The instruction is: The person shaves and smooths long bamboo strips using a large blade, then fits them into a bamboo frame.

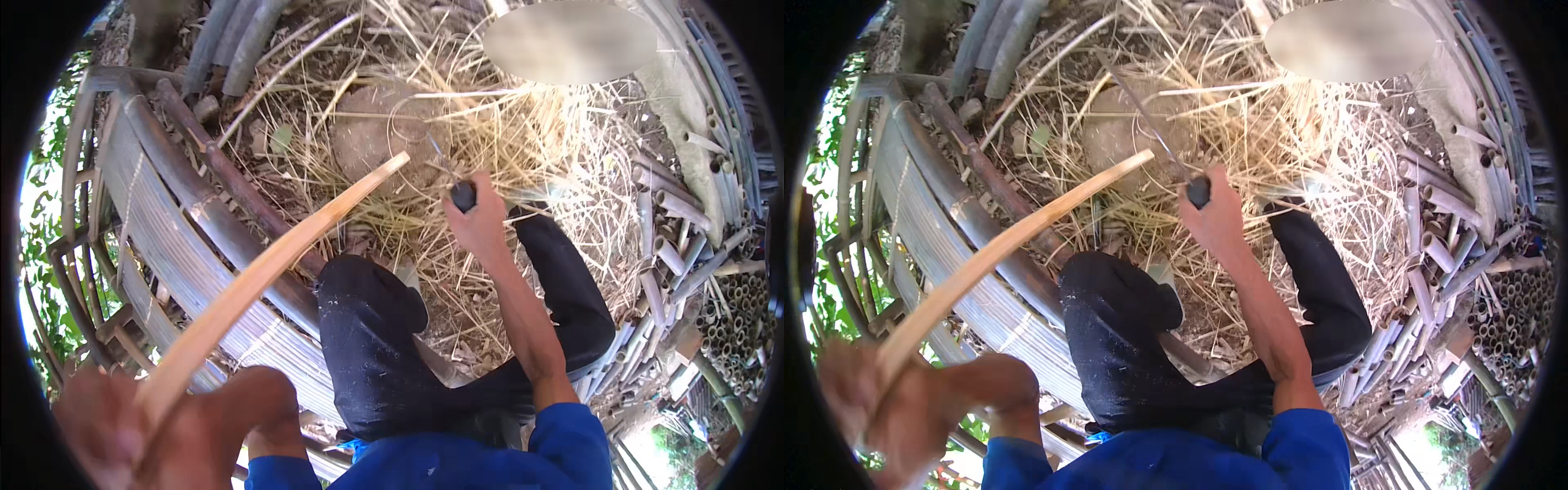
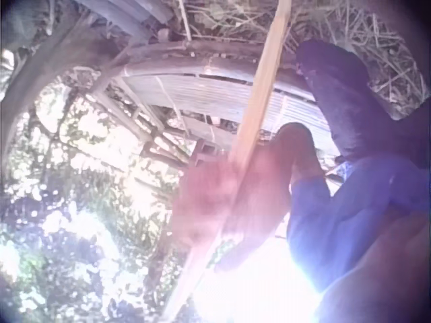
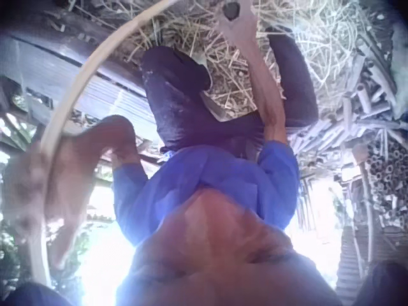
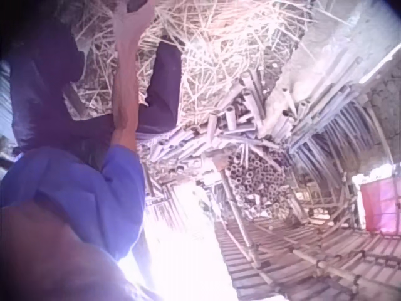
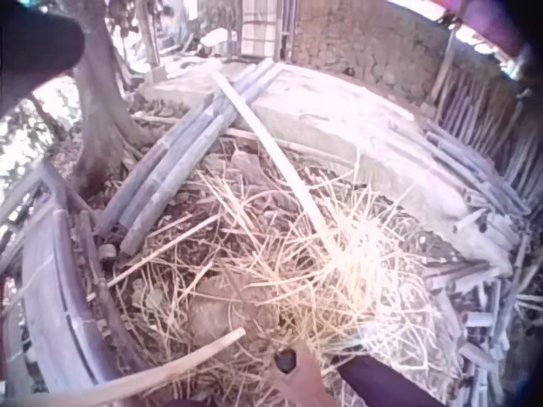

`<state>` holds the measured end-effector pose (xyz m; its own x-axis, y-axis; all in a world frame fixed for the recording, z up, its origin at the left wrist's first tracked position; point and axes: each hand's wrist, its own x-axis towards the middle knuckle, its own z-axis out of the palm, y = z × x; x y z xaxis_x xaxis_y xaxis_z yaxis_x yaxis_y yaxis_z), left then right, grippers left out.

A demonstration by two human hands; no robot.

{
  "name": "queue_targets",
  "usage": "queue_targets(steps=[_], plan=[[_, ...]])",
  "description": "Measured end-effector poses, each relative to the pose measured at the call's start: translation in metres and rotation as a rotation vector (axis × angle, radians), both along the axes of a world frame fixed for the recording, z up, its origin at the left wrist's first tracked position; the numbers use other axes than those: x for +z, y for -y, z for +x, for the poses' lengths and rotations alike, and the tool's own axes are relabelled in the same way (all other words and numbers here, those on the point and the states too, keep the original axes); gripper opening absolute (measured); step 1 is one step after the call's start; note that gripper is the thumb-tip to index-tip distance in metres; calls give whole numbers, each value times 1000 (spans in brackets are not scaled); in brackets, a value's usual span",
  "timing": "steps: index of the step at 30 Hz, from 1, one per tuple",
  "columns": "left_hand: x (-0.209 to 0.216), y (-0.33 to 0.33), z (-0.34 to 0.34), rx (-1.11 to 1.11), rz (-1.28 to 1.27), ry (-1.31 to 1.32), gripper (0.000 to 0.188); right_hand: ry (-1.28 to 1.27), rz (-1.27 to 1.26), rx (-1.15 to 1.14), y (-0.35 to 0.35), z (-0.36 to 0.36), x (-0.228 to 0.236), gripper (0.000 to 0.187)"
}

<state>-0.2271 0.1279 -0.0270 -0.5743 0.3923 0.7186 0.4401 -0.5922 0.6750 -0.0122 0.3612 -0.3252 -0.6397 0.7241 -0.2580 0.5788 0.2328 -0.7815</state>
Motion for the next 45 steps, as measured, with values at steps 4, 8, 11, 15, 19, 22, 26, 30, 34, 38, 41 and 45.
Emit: queue_targets(steps=[4, 8, 11, 15, 19, 22, 26, 30, 34, 38, 41, 45], plan=[[-50, -55, 10, 223, -351, 41, 51, -231, 228, -201, -20, 25, 58, 37], [-71, -125, 9, 191, -517, -19, 40, -205, 325, -295, -45, 57, 121, 28], [-55, -121, 1, 251, -506, -42, 38, -407, 209, -247, -42, 69, 167, 26], [-7, -69, 11, 407, -421, 14, 34, -329, 275, -268, -21, 93, 208, 31], [24, -13, 65, 269, -520, 293, 33, -422, 194, -189, 4, 106, 236, 35], [1, 7, 109, 102, -470, 319, 36, -425, 234, -167, 28, 102, 264, 43], [-9, 30, 154, -7, -618, 521, 35, -199, 397, 54, 60, 85, 287, 49], [-22, 31, 188, -81, -645, 630, 34, -152, 658, 387, 90, 96, 275, 60], [-32, 43, 204, -134, -691, 629, 37, -90, 610, 319, 85, 102, 291, 56], [-30, 57, 218, -123, -700, 636, 33, -7, 581, 337, 75, 106, 287, 57], [-35, 72, 224, -105, -758, 597, 32, 57, 662, 473, 77, 110, 287, 59], [-33, 78, 222, -63, -795, 647, 33, 175, 548, 454, 79, 104, 294, 63]])
